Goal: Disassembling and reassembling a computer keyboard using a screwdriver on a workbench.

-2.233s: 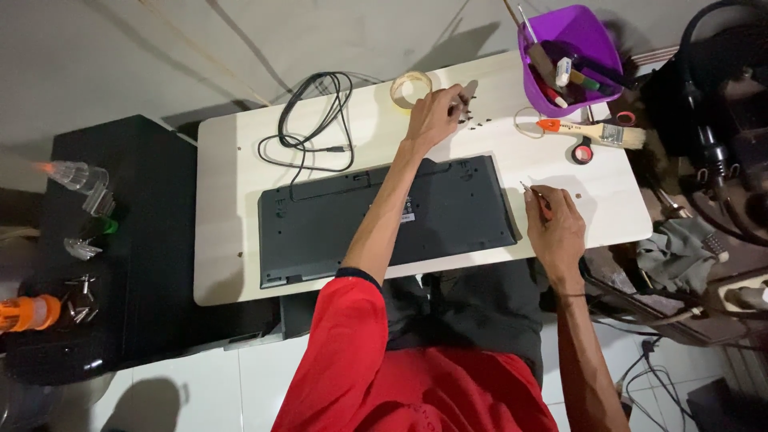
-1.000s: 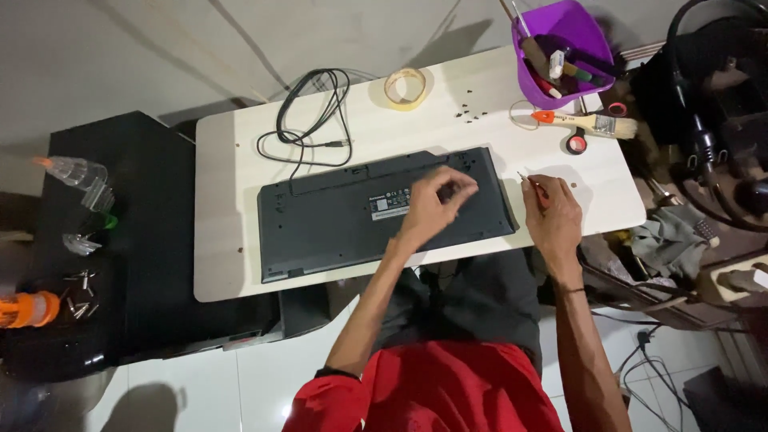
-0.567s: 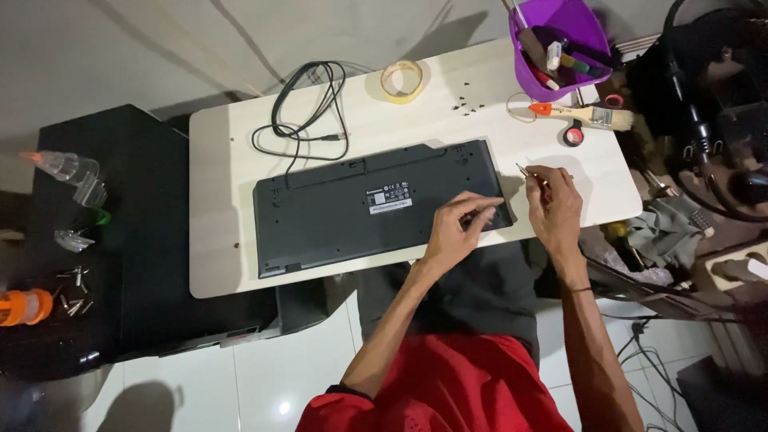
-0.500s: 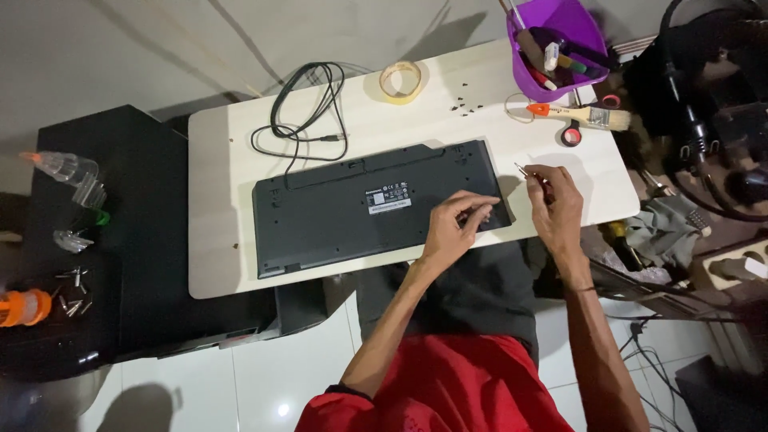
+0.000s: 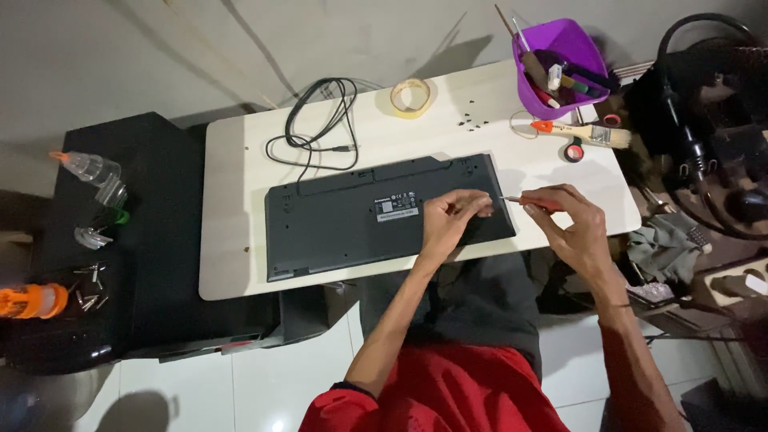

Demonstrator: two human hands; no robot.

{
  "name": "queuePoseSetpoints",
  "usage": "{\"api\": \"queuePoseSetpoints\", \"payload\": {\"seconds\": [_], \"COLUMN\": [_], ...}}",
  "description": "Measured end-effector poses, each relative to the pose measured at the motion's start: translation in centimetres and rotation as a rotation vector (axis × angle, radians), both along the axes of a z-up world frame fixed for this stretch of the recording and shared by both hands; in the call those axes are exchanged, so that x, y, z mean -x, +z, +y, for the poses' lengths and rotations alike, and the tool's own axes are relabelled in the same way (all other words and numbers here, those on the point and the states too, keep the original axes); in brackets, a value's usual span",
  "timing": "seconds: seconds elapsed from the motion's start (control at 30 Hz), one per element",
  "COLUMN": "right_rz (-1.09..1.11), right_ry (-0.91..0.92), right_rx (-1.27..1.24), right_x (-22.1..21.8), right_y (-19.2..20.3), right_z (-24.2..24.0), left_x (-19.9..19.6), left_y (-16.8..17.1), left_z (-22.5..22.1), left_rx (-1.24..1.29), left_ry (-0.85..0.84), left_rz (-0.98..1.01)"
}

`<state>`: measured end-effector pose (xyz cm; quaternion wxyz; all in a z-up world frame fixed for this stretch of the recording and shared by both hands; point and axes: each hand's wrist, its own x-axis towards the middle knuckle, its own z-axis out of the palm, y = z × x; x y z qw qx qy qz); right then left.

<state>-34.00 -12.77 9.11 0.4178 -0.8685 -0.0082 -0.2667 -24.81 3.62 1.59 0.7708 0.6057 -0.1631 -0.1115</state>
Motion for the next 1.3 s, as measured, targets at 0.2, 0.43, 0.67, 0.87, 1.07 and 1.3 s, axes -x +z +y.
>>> {"api": "queuePoseSetpoints", "payload": {"seconds": [0.2,0.43,0.67,0.87,1.07,1.3], "right_rz": [-0.048,-0.056,-0.026,0.000,-0.034,-0.011], "right_ry": [0.034,0.060,0.079,0.100,0.113,0.022], "right_rx": [0.084,0.110,0.119,0.109,0.147,0.045], "right_x": [0.3,0.4,0.5,0.6,0.5,0.7], "right_y": [1.3,1.3,0.8,0.0,0.2,-0.4], "right_z": [-0.3,-0.1,-0.6,-0.6,0.0,0.0], "left_x": [0.0,0.2,0.1,0.1,0.4,0.3], "left_y": [0.8,-0.3,-0.7,-0.7,-0.5,-0.1], "left_z": [-0.1,-0.6,-0.8,-0.6,-1.0,-0.8], "left_rx": [0.028,0.125,0.156,0.134,0.140,0.274], "left_ry": [-0.081,-0.152,-0.160,-0.180,-0.168,-0.123], "left_rz": [0.053,0.136,0.125,0.134,0.219,0.338]}}
